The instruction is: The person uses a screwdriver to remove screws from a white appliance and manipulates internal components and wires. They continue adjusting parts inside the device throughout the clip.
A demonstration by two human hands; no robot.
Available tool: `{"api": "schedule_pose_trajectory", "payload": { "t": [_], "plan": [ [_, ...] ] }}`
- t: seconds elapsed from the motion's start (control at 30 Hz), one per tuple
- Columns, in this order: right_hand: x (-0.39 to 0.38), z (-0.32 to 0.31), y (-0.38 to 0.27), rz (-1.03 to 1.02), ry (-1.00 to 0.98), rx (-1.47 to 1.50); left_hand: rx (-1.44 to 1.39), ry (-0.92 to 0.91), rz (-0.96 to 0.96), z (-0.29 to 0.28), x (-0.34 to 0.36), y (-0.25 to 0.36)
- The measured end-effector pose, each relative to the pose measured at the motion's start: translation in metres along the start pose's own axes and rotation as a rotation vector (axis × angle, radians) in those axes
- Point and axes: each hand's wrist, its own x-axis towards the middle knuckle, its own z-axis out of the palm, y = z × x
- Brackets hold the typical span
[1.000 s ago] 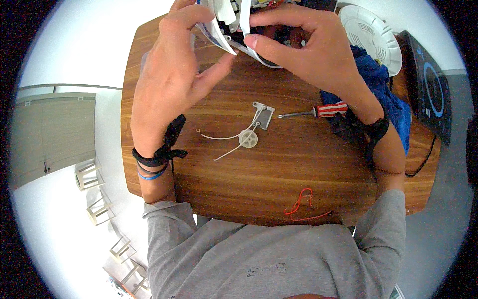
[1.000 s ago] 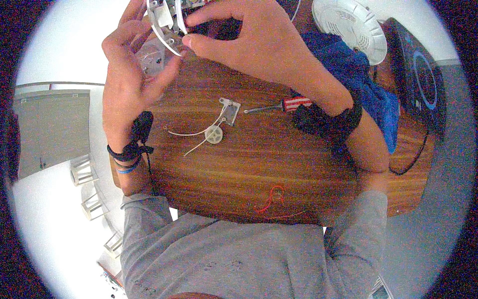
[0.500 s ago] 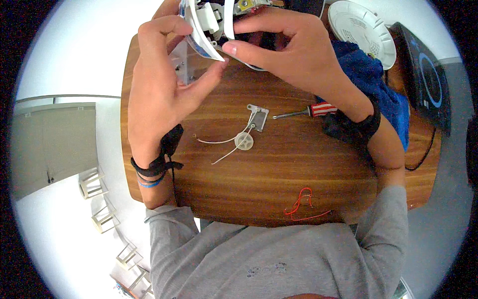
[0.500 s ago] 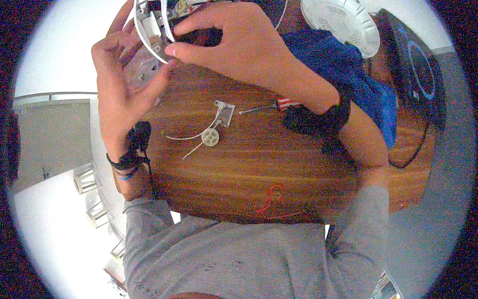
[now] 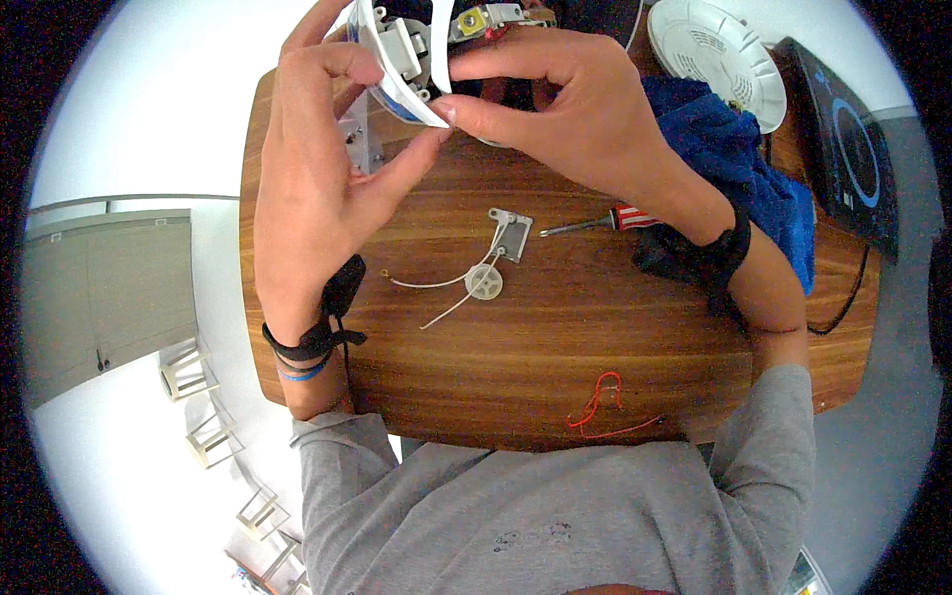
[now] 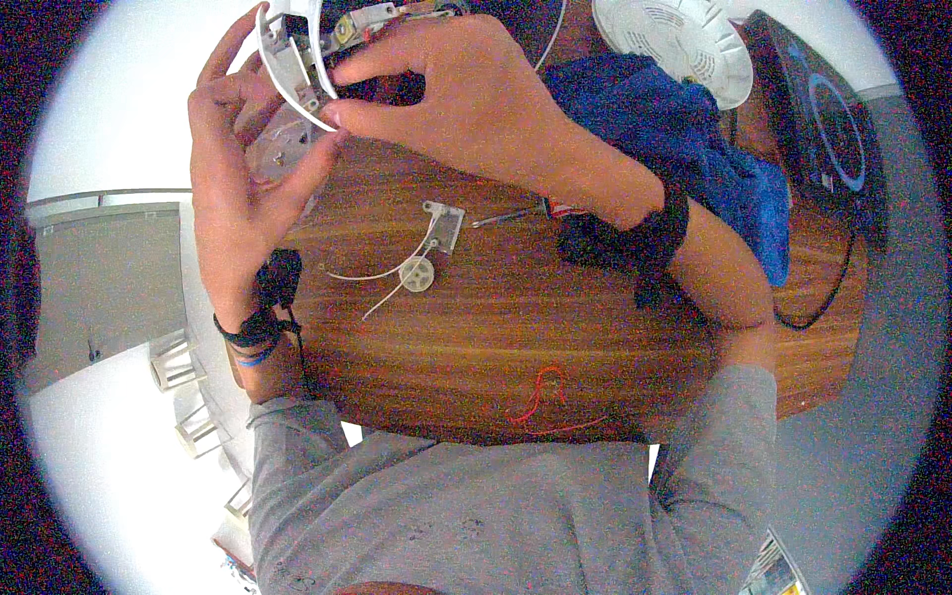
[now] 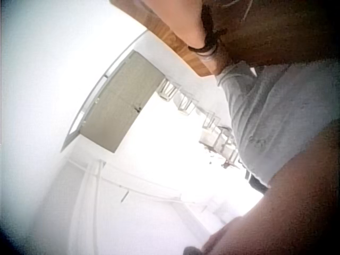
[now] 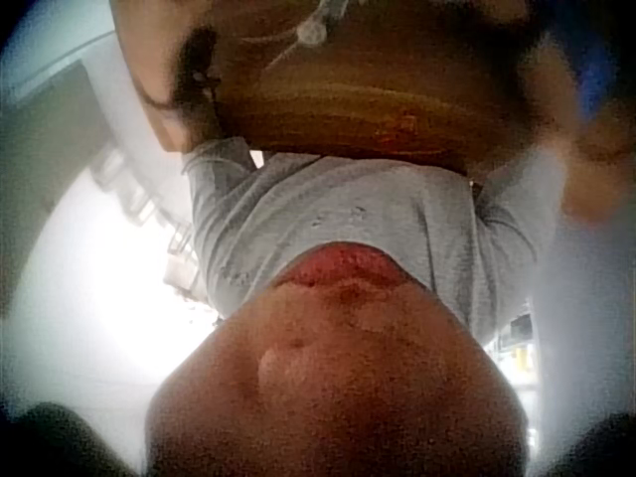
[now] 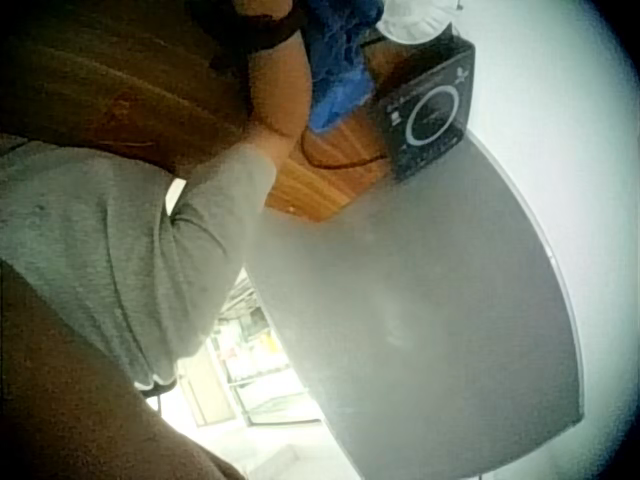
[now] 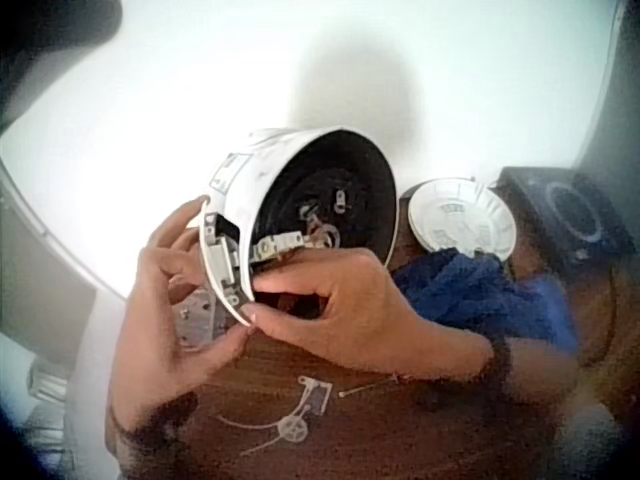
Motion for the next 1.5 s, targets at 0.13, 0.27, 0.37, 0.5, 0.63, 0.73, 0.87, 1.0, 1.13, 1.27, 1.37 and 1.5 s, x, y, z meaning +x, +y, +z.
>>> {"api": "schedule_pose_trajectory", "payload": {
  "t": [0.13, 0.27, 0.37, 0.5, 0.63, 0.73, 0.87, 1.0, 1.13, 1.27, 1.37, 1.5],
  "plan": [
    [-0.001, 0.003, -0.001, -0.026, -0.002, -0.012, -0.125, 0.088, -0.096, 0.005, 0.007, 0.014],
    [-0.002, 0.004, 0.003, -0.073, -0.006, 0.002, -0.074, 0.019, -0.103, -0.001, 0.001, 0.009],
    [-0.004, 0.005, 0.002, -0.05, -0.023, 0.047, -0.004, -0.022, -0.104, -0.002, -0.004, 0.005],
    [-0.007, 0.013, 0.009, -0.097, 0.014, 0.066, -0.063, -0.024, -0.123, 0.0, -0.006, 0.01],
    [-0.007, 0.014, 0.009, -0.131, 0.001, 0.026, 0.026, -0.074, -0.044, -0.005, -0.008, 0.005],
    [-0.01, 0.017, 0.01, -0.154, -0.002, 0.015, 0.048, -0.079, -0.028, -0.006, -0.011, 0.002],
    [-0.015, 0.021, 0.014, -0.195, -0.024, -0.082, 0.133, -0.105, -0.017, -0.011, -0.02, -0.007],
    [-0.018, 0.026, 0.015, -0.194, -0.036, -0.068, 0.096, -0.051, -0.014, -0.005, -0.028, -0.009],
    [-0.018, 0.025, 0.014, -0.201, -0.014, -0.091, 0.069, -0.054, -0.019, -0.004, -0.026, -0.004],
    [-0.02, 0.022, 0.015, -0.211, -0.033, -0.109, 0.046, -0.04, -0.03, 0.001, -0.022, 0.004],
    [-0.02, 0.024, 0.018, -0.234, -0.039, -0.103, 0.087, -0.045, 0.042, -0.002, -0.019, -0.001],
    [-0.019, 0.023, 0.02, -0.265, -0.039, -0.092, 0.195, -0.041, 0.12, -0.005, -0.017, -0.007]
  ]
}}
